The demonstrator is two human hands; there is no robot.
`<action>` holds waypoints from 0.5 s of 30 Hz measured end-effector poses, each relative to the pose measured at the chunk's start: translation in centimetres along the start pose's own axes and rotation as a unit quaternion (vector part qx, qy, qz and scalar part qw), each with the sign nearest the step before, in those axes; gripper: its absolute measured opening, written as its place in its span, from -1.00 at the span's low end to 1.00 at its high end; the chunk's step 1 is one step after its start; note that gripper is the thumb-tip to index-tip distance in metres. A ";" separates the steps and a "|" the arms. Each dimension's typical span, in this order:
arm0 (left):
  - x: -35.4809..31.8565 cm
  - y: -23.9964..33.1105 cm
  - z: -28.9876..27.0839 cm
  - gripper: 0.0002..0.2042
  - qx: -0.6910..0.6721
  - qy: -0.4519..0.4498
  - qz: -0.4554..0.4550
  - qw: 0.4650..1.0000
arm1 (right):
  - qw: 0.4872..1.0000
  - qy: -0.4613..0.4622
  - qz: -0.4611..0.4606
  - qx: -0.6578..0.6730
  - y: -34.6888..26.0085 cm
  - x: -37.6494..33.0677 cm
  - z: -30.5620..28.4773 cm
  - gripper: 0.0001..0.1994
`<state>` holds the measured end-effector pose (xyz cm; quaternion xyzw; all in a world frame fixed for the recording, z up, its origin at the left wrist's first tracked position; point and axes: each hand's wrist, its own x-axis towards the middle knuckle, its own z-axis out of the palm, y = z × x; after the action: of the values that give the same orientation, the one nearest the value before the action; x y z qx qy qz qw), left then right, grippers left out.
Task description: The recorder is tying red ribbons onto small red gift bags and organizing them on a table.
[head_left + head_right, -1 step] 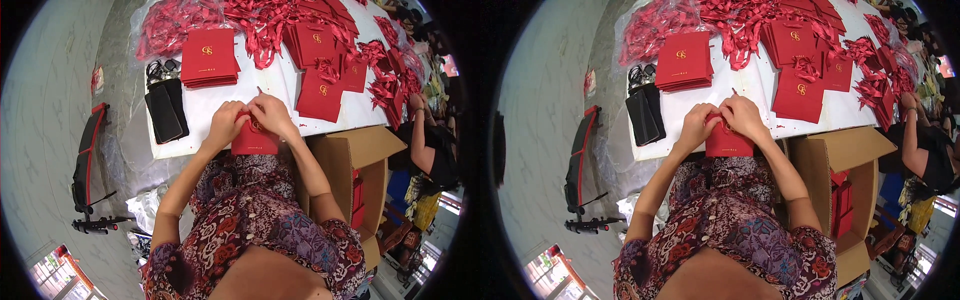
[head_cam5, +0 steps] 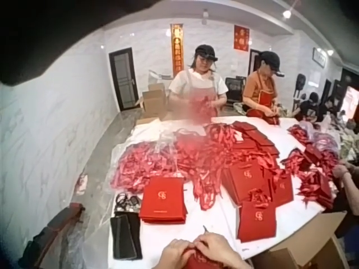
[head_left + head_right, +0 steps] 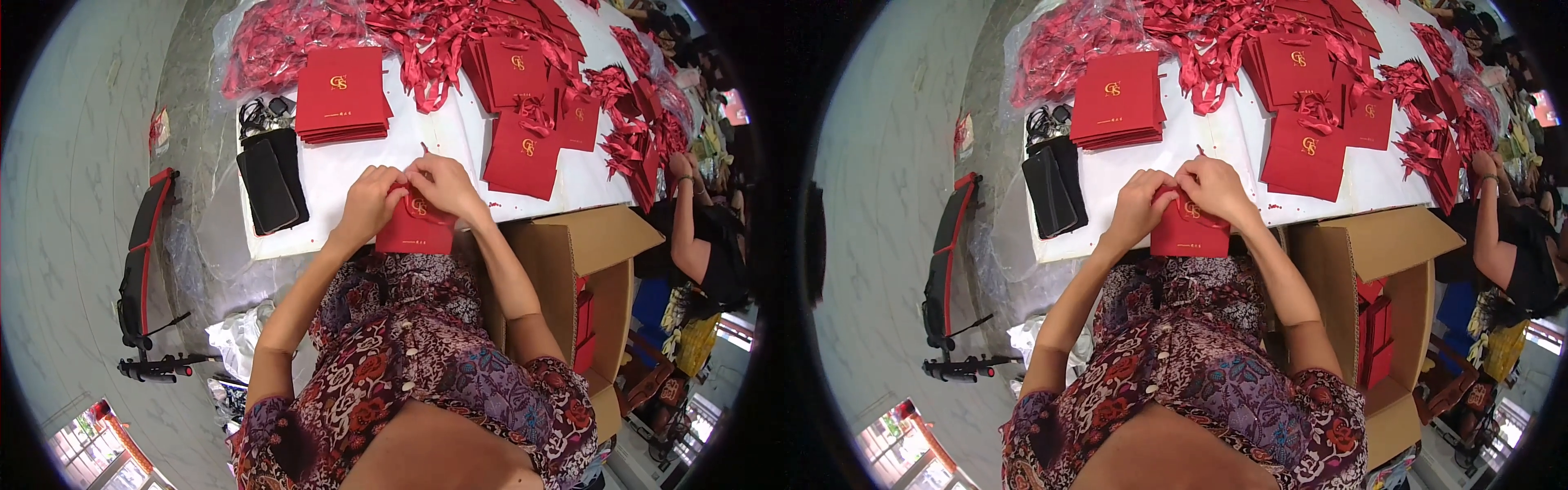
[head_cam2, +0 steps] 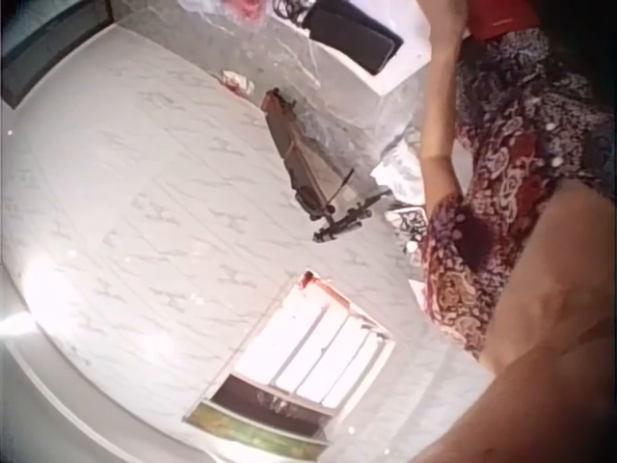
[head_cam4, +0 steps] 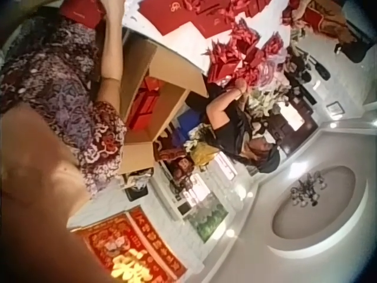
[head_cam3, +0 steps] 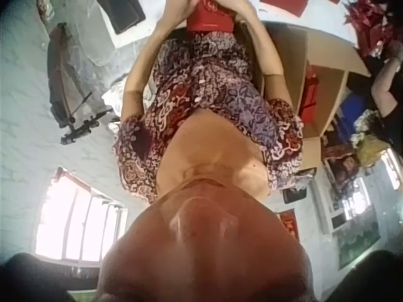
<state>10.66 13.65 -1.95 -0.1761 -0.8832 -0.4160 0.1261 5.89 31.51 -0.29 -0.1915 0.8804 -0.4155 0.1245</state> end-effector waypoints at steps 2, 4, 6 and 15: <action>-0.3 0.1 0.0 -0.85 -0.009 -0.008 0.007 1.000 | 0.998 -0.065 -0.001 -0.004 1.3 0.9 -1.1 -0.82; -0.3 0.2 -0.1 -0.86 -0.019 -0.016 0.015 1.000 | 0.968 -0.201 0.047 0.144 3.3 1.7 -1.2 -0.80; -0.2 0.4 -0.1 -0.87 -0.009 -0.021 0.045 0.999 | 0.956 -0.232 0.041 0.175 4.8 2.2 -0.6 -0.79; 1.0 -0.2 -1.3 -0.89 0.001 -0.027 0.002 1.000 | 0.948 -0.094 0.104 0.286 4.7 3.4 2.8 -0.80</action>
<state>9.78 12.70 -0.91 -0.1884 -0.8866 -0.4096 0.1033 2.80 30.82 -5.88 -0.0933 0.7241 -0.6146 0.2987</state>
